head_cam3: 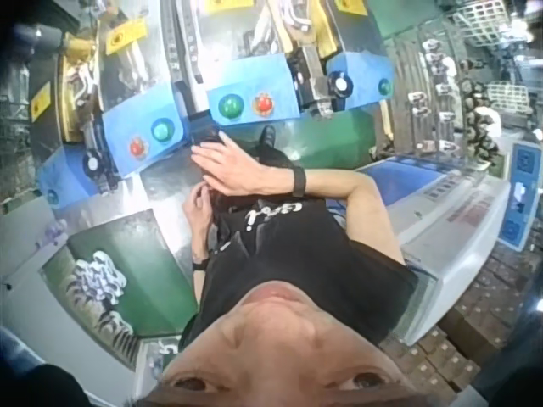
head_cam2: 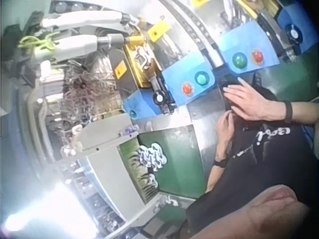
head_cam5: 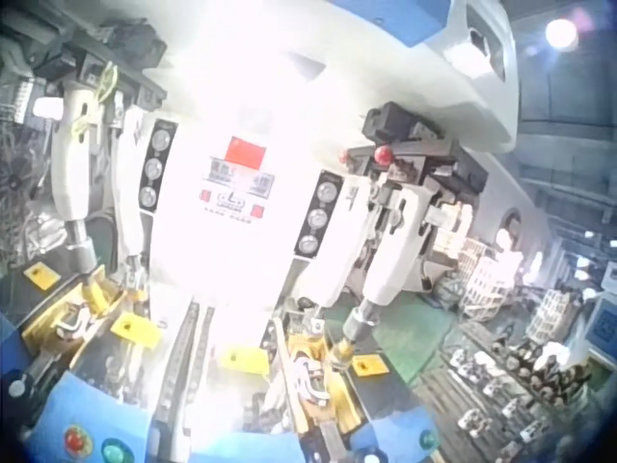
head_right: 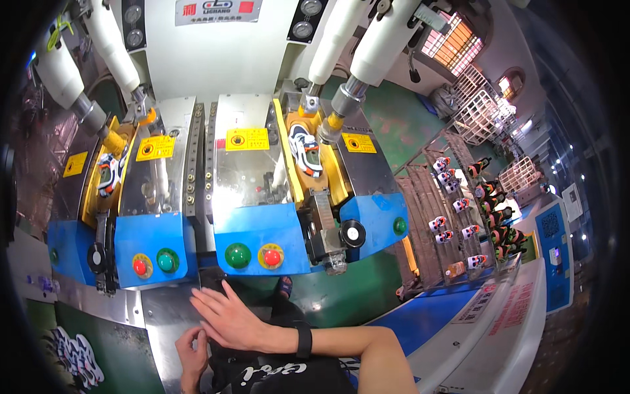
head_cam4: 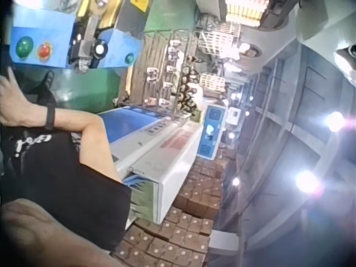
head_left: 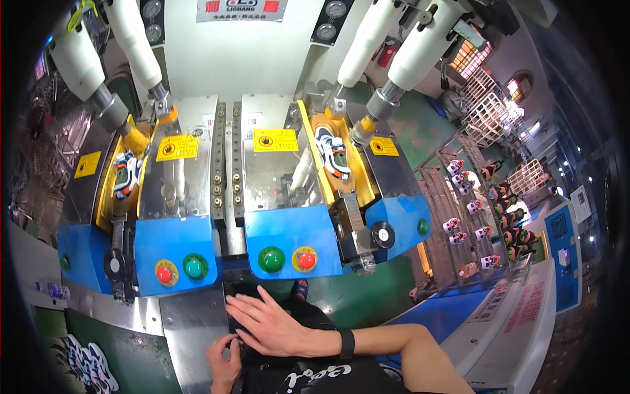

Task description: Operating industrial machinery to press and mold components of athletic shoes in a factory setting.

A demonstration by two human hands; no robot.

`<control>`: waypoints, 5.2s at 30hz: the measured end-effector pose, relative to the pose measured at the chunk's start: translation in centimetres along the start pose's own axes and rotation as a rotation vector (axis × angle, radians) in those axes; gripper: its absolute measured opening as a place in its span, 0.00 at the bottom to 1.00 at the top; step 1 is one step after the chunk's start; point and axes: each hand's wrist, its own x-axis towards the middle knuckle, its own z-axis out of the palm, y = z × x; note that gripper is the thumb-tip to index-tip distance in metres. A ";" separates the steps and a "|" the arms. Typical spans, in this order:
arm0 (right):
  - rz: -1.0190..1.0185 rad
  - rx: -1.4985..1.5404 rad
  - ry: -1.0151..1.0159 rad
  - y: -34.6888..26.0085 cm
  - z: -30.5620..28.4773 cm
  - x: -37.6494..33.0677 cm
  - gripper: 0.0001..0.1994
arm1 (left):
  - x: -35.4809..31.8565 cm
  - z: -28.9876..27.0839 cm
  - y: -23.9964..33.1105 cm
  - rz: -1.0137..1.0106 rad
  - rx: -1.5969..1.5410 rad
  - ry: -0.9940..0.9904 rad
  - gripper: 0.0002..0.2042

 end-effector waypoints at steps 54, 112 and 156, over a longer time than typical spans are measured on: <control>-1.318 -0.137 -0.715 -42.1 48.6 32.4 0.39 | -44.0 -37.2 -40.7 -0.880 0.979 1.209 0.27; 0.771 1.411 0.103 -7.0 0.7 25.3 0.22 | 33.1 -33.6 -2.9 0.106 -0.792 0.101 0.32; 0.204 0.184 -0.461 -7.8 4.9 35.5 0.23 | 1.5 -18.0 -11.9 -0.120 0.060 0.550 0.43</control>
